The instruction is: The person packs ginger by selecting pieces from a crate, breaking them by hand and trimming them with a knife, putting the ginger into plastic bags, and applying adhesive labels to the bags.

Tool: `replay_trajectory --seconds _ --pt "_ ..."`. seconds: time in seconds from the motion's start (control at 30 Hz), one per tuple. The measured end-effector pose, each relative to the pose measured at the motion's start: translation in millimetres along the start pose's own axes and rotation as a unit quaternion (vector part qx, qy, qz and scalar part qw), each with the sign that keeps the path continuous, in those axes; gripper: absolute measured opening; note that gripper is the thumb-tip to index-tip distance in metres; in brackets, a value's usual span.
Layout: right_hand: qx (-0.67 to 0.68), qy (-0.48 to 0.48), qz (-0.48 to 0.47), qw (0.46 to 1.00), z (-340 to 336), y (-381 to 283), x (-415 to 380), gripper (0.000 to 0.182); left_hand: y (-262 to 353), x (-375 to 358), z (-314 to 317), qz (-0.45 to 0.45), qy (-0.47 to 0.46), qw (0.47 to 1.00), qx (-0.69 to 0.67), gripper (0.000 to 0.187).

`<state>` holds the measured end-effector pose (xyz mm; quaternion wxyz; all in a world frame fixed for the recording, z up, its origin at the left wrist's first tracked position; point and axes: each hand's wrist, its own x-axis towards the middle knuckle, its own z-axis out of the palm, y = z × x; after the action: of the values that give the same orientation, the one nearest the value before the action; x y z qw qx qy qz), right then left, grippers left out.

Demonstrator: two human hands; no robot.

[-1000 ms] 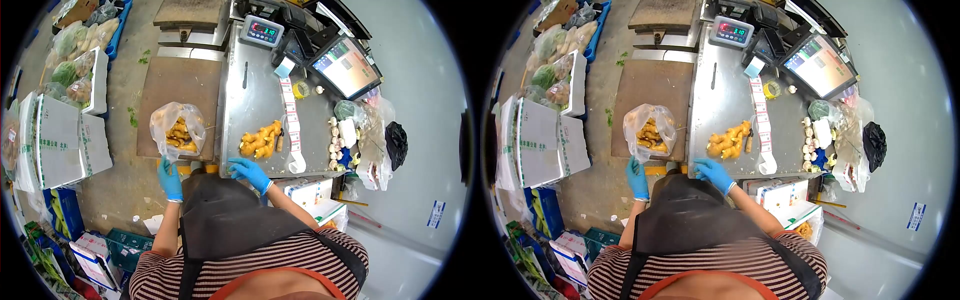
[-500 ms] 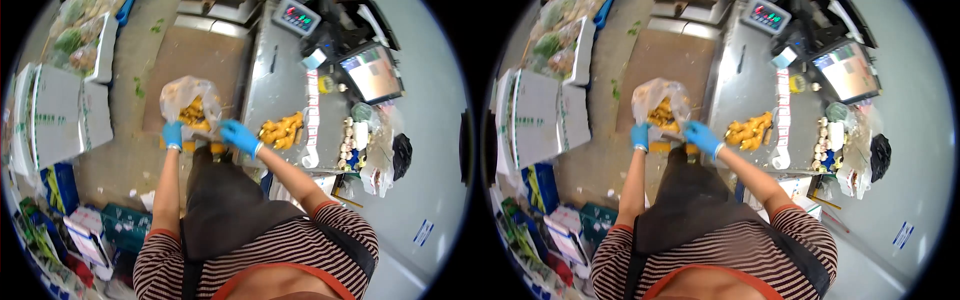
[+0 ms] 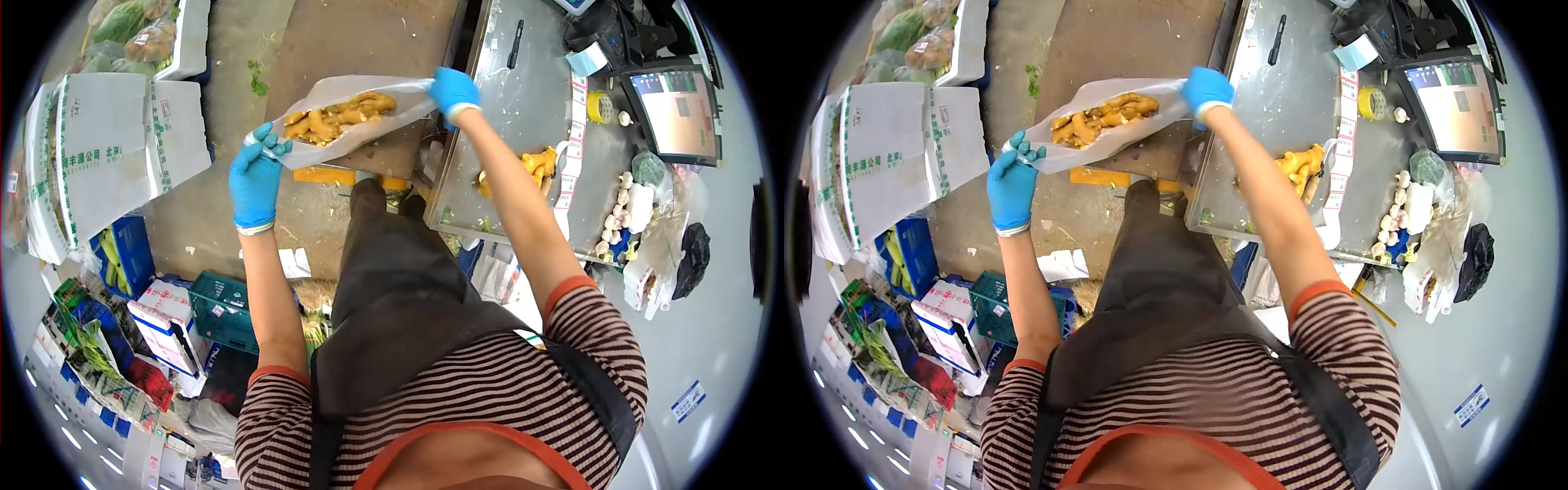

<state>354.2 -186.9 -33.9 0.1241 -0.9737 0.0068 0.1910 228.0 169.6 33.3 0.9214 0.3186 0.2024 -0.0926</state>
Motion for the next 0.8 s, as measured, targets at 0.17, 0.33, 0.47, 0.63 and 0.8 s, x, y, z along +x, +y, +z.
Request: replay_trajectory --seconds 0.17,0.33,0.47,0.63,0.8 --pt "0.477 -0.173 -0.05 0.86 -52.4 -21.5 -82.4 0.027 -15.3 -21.6 41.9 0.009 -0.012 0.984 0.18 0.052" --pt "0.54 -0.266 -0.109 0.791 -27.1 -56.1 -89.5 0.035 -73.6 -23.1 29.6 -0.02 -0.011 0.952 0.304 0.052" --pt "0.579 -0.329 -0.053 0.744 -2.9 -74.4 -84.7 0.033 -116.6 24.7 17.2 0.111 -0.095 0.791 0.595 0.058" --pt "0.122 0.02 -0.272 0.954 -19.4 -87.6 -87.5 0.02 -101.3 51.5 56.1 -0.076 -0.166 0.942 0.283 0.061" --pt "0.2 -0.005 -0.021 0.98 15.7 -51.1 -1.8 0.023 -99.3 70.8 3.8 -0.183 -0.117 0.873 0.436 0.023"
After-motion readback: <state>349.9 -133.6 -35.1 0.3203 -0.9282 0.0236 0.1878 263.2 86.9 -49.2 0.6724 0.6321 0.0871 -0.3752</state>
